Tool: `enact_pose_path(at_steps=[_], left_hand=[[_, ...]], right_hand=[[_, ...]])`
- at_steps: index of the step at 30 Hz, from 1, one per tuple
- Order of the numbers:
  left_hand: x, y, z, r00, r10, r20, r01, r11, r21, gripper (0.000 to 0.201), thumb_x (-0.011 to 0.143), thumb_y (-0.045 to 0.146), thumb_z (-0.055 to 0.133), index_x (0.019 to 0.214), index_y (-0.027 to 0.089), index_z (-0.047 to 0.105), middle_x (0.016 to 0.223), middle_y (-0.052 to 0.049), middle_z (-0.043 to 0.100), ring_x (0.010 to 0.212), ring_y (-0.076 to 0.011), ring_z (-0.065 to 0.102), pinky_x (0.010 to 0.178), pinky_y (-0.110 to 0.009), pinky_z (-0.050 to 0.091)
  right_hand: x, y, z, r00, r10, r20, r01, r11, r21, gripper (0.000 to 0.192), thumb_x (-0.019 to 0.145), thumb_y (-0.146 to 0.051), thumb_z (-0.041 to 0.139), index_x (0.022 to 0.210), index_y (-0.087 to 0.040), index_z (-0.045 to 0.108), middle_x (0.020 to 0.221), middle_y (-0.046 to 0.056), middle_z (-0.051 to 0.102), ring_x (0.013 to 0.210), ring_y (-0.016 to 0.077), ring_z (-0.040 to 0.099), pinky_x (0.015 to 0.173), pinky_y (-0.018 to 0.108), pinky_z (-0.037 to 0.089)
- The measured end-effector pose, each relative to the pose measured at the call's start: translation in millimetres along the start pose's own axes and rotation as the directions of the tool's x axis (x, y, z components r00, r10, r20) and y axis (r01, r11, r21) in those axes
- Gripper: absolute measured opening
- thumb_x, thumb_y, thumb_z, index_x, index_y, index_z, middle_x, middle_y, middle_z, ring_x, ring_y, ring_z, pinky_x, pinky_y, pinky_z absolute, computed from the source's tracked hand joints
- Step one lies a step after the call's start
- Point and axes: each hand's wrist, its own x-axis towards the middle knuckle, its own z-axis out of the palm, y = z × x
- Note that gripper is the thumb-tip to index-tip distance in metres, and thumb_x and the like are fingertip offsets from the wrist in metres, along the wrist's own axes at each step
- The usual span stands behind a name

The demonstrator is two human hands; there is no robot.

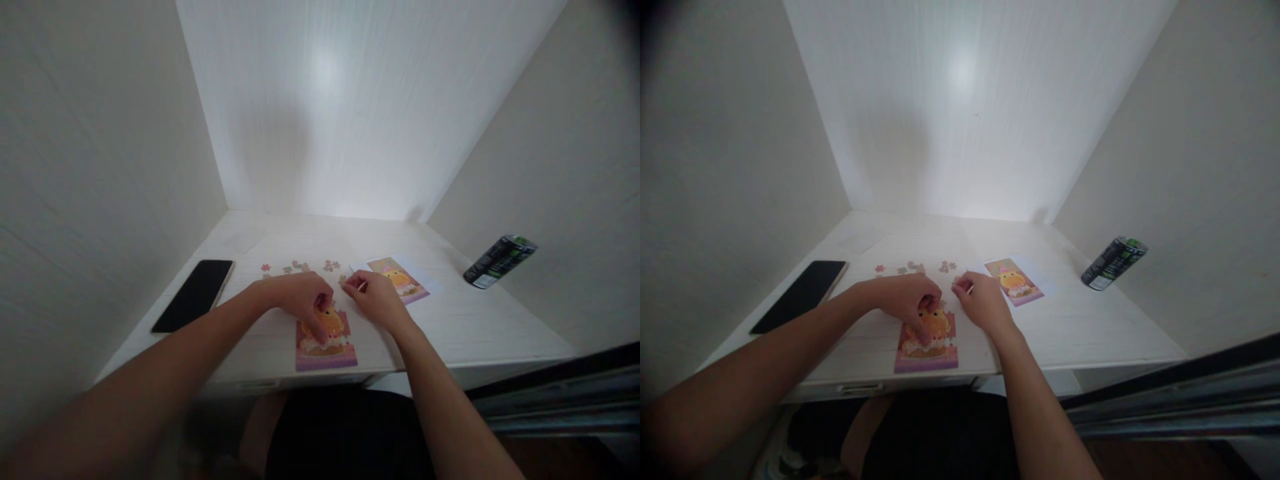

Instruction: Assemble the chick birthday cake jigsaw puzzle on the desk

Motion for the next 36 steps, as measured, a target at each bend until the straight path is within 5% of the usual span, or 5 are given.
enact_pose_path(at_steps=[3, 11, 22, 27, 36], left_hand=[[-0.3, -0.2, -0.5, 1.0, -0.007, 0.005, 0.007, 1.0, 0.001, 0.055, 0.047, 0.064, 0.079, 0.073, 0.02, 0.057, 0.067, 0.003, 0.059, 0.057, -0.0111, 0.046, 0.053, -0.026, 0.029], [0.8, -3.5, 1.3, 1.0, 0.018, 0.013, -0.019, 0.999, 0.036, 0.05, 0.053, 0.061, 0.077, 0.074, 0.02, 0.059, 0.066, 0.003, 0.06, 0.056, -0.0108, 0.046, 0.053, -0.026, 0.027], [0.7, 0.2, 0.4, 1.0, 0.003, -0.003, -0.003, 0.999, 0.036, 0.058, 0.048, 0.068, 0.076, 0.074, 0.02, 0.059, 0.064, 0.004, 0.058, 0.053, -0.0101, 0.042, 0.052, -0.026, 0.026], [-0.6, 0.5, -0.2, 1.0, -0.005, 0.004, 0.005, 1.0, 0.025, 0.056, 0.048, 0.066, 0.077, 0.074, 0.019, 0.059, 0.066, 0.003, 0.059, 0.055, -0.0105, 0.044, 0.052, -0.026, 0.026], [0.9, -5.7, -1.7, 0.997, 0.062, -0.054, -0.061, 0.998, 0.025, 0.049, 0.053, 0.06, 0.078, 0.069, 0.018, 0.057, 0.062, 0.004, 0.056, 0.053, -0.0091, 0.043, 0.051, -0.025, 0.027]], right_hand=[[19.0, 5.1, 6.8, 0.989, 0.067, -0.133, -0.079, 0.993, -0.087, 0.013, 0.086, -0.026, 0.06, 0.09, -0.018, 0.07, 0.087, 0.005, 0.072, 0.073, 0.0167, 0.063, 0.07, 0.028, 0.043], [37.7, 2.4, 23.8, 0.996, 0.034, -0.087, -0.045, 0.991, -0.123, 0.021, 0.078, -0.018, 0.062, 0.097, -0.015, 0.071, 0.086, 0.009, 0.071, 0.078, 0.0221, 0.064, 0.073, 0.031, 0.045], [35.8, -0.5, 12.1, 0.993, -0.062, -0.1, 0.091, 0.941, 0.325, 0.025, 0.076, -0.011, 0.068, 0.1, -0.016, 0.066, 0.081, 0.002, 0.069, 0.072, 0.0133, 0.064, 0.068, 0.025, 0.05], [17.3, 8.9, -2.7, 0.998, -0.019, 0.051, -0.017, 0.792, 0.611, 0.023, 0.07, -0.009, 0.07, 0.092, -0.016, 0.067, 0.084, 0.006, 0.072, 0.077, 0.0171, 0.068, 0.072, 0.031, 0.055], [4.7, 13.4, 5.2, 0.98, 0.013, 0.2, -0.11, 0.868, 0.484, 0.026, 0.067, -0.006, 0.073, 0.091, -0.016, 0.069, 0.079, 0.003, 0.072, 0.071, 0.0146, 0.067, 0.065, 0.025, 0.052]])
